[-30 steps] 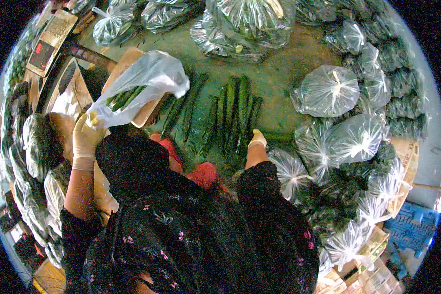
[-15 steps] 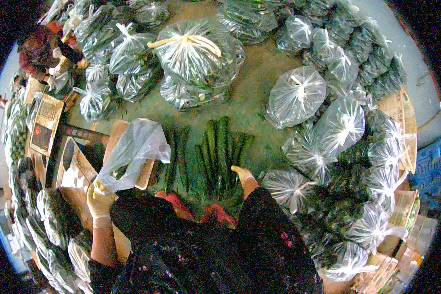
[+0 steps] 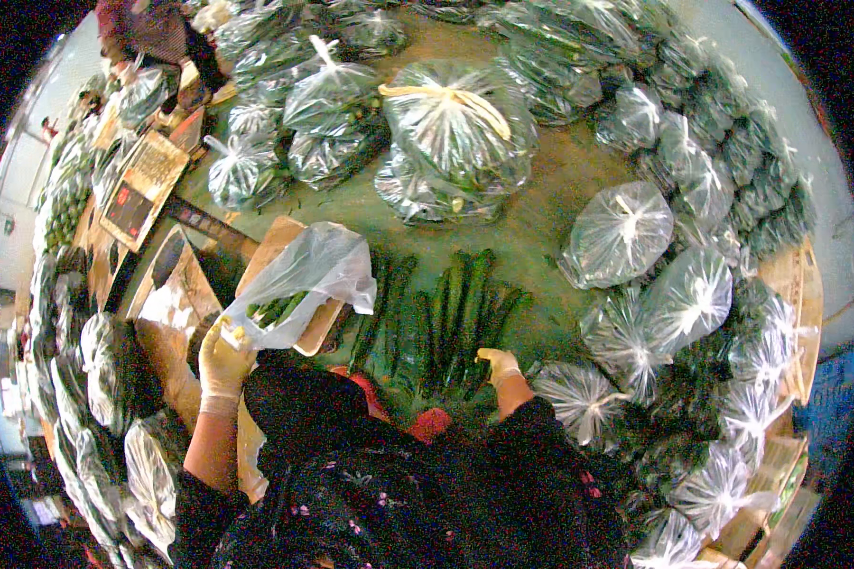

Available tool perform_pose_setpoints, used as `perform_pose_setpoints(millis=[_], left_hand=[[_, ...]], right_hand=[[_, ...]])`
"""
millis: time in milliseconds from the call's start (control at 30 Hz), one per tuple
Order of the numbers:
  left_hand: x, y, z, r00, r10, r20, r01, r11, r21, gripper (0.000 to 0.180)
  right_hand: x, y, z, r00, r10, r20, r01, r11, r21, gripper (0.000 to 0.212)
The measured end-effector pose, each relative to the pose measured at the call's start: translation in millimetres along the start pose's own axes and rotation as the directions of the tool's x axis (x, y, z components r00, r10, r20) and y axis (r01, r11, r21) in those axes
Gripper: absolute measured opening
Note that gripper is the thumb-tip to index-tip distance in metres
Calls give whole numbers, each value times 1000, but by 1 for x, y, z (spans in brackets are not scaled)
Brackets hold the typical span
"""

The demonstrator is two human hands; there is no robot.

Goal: The person picks up green cucumbers from a pile on the floor, places them into a clear plastic bag, and then ties the bag closed.

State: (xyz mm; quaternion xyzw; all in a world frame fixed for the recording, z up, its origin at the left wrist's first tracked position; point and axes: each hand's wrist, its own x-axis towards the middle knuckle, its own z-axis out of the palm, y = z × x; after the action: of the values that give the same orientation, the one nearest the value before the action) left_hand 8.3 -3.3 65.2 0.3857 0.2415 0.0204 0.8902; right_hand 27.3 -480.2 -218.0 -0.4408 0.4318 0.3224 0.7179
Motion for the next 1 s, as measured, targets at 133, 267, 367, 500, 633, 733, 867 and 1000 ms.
perform_pose_setpoints(millis=[133,267,367,500,633,733,867,1000], left_hand=[[-4,2,11,998,-4,66,3,1000,24,36],[1,0,-4,989,140,52,-149,950,274,31],[1,4,-13,993,94,74,-114,932,343,32],[-5,5,-9,994,60,95,-84,960,268,39],[-3,8,-27,979,121,162,-174,914,367,47],[-7,24,-20,962,222,160,-273,777,568,46],[-5,35,-38,954,285,97,-283,740,610,43],[5,41,-20,985,152,86,-153,988,-2,42]], right_hand=[[-50,-21,29,887,-262,379,237,965,112,33],[-136,-77,124,776,-423,469,408,902,139,51],[-188,-109,209,479,-541,691,476,822,313,62],[-210,-109,326,101,-443,891,608,736,297,58],[-183,-65,406,6,-123,992,790,609,70,49],[-94,-50,419,139,32,990,932,334,-142,50],[-50,-74,414,292,-87,953,852,-428,-300,53],[-65,-111,414,448,-476,757,443,-617,-650,61]])
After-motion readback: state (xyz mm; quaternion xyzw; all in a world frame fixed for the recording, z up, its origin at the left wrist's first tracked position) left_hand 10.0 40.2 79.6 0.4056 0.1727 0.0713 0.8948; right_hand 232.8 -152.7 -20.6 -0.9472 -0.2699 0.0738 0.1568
